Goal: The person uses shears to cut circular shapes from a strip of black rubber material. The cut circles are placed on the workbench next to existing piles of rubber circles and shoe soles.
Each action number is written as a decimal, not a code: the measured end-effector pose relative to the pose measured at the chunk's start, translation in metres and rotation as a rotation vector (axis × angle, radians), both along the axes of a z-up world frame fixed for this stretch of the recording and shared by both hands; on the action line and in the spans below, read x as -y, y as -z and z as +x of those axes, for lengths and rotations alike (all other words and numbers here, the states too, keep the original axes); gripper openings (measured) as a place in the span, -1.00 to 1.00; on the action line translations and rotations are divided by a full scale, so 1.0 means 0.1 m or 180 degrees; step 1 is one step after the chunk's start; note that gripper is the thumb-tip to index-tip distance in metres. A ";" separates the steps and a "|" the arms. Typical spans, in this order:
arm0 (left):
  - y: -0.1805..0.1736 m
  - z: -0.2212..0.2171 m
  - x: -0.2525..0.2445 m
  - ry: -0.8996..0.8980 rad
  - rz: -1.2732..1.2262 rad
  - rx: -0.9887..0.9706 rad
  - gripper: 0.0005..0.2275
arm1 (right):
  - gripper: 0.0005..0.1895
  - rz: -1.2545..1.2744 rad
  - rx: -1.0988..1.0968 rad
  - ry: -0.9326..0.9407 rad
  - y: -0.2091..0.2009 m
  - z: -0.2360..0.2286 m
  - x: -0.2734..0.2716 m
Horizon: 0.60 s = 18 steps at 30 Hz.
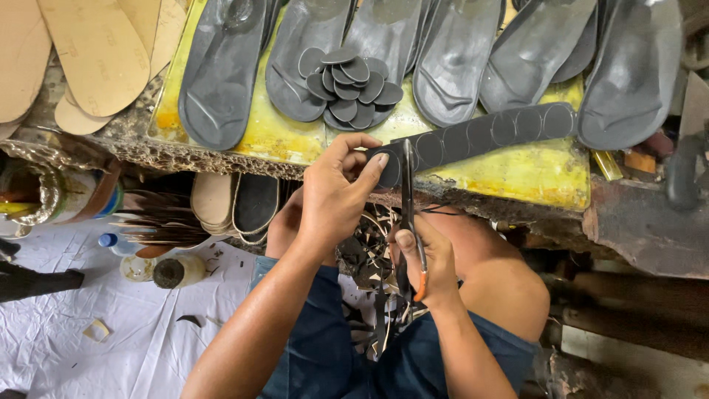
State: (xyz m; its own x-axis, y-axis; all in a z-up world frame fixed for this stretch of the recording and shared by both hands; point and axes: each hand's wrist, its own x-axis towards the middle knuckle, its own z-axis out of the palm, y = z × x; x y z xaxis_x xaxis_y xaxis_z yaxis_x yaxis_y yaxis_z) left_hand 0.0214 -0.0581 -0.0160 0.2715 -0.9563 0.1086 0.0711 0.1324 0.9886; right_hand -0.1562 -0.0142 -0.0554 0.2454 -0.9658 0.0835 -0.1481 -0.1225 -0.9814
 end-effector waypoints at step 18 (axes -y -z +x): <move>-0.13 -0.14 -0.32 -0.0334 0.0059 -0.0387 -0.70 | -0.46 -0.0035 0.0146 -0.0313 -0.08 0.16 -0.10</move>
State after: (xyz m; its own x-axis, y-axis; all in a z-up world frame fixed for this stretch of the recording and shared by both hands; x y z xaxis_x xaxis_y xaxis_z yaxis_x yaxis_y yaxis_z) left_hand 0.0078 -0.0261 -0.0031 0.3800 -0.9235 0.0515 0.1770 0.1272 0.9760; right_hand -0.1406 -0.0040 -0.0469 0.3346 -0.9363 0.1071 -0.0899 -0.1449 -0.9854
